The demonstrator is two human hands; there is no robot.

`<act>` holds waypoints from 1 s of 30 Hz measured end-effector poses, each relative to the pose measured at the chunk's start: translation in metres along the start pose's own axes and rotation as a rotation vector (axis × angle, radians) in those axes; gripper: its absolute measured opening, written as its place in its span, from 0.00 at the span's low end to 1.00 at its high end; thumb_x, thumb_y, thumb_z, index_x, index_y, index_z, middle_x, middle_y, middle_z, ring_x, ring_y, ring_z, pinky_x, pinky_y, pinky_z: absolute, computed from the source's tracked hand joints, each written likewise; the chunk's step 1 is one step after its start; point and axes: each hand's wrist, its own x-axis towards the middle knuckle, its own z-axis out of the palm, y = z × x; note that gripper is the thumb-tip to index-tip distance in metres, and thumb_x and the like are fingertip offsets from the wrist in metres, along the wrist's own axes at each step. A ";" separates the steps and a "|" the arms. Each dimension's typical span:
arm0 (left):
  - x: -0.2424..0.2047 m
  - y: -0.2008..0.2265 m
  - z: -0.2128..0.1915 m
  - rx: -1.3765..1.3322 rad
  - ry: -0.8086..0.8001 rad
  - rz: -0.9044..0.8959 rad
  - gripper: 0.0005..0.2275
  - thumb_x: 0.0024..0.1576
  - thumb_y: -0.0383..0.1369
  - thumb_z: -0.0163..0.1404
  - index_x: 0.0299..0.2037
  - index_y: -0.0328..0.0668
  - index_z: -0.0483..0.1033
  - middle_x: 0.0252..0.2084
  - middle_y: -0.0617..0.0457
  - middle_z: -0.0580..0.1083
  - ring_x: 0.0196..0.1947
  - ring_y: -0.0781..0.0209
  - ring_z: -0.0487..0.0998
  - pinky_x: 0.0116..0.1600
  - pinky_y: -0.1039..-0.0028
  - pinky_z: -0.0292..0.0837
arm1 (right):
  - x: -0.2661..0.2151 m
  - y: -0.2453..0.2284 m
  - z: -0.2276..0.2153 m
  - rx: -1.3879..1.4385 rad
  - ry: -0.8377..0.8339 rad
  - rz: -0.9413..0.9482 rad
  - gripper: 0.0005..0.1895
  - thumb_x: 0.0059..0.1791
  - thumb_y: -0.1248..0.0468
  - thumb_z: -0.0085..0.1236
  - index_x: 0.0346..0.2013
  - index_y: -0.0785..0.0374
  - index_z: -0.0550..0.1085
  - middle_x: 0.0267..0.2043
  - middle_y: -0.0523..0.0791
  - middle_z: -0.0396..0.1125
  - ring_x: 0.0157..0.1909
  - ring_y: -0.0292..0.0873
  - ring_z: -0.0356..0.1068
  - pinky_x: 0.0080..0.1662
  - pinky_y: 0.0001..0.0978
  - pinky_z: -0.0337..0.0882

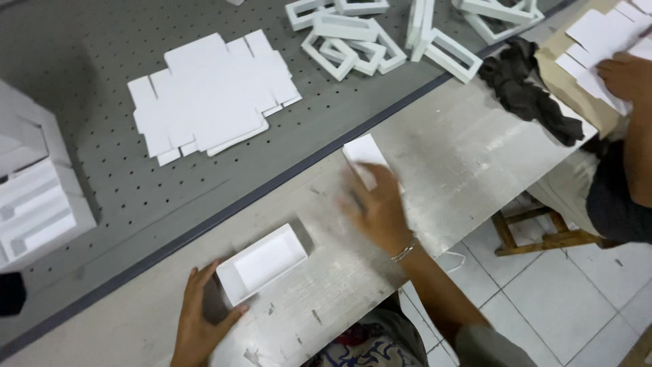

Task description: The person folds flat white cardboard pieces into rectangular boxes by hand. They fold the side flaps inward, tuck the ends to form the box shape, and then insert a white rectangular frame into the opening. The completed boxes are stacked on the table.

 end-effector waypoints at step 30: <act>0.032 0.068 0.053 -0.175 -0.099 0.028 0.41 0.47 0.36 0.67 0.70 0.47 0.57 0.70 0.49 0.64 0.72 0.52 0.62 0.72 0.59 0.60 | -0.008 -0.017 -0.049 0.770 -0.382 0.711 0.28 0.46 0.53 0.66 0.55 0.57 0.65 0.23 0.40 0.65 0.20 0.30 0.54 0.25 0.21 0.54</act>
